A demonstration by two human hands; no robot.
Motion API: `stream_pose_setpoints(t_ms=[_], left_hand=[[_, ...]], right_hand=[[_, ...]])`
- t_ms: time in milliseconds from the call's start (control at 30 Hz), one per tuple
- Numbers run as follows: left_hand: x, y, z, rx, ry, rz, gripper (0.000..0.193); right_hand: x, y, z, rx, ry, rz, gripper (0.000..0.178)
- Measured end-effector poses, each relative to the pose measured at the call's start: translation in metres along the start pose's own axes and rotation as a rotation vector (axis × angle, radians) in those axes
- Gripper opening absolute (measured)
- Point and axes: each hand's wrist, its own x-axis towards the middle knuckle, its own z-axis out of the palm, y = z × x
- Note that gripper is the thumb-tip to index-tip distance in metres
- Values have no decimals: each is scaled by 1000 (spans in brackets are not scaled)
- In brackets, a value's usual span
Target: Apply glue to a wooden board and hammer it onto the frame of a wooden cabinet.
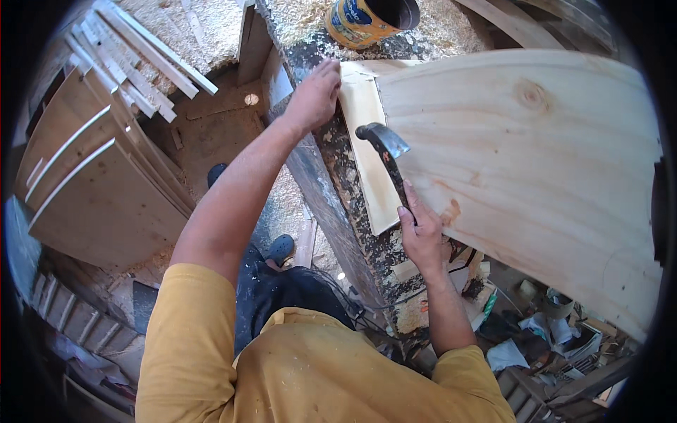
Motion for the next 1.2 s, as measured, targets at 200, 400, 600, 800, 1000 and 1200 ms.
stream_pose_setpoints(t_ms=[200,400,600,800,1000,1200], left_hand=[[-4,2,17,8,12,13,14],[-4,8,17,13,80,-41,16],[-35,40,21,-311,288,-495,10],[-33,34,29,-447,362,-549,7],[-28,13,37,-119,411,-165,9],[-30,11,44,-104,458,-166,7]], right_hand=[[18,-1,11,-276,-119,108,52],[22,-4,11,-316,-184,200,50],[26,-1,17,-285,-173,203,50],[22,3,23,-255,-94,133,52],[18,10,25,-64,-59,162,50],[10,12,22,363,-2,491,49]])
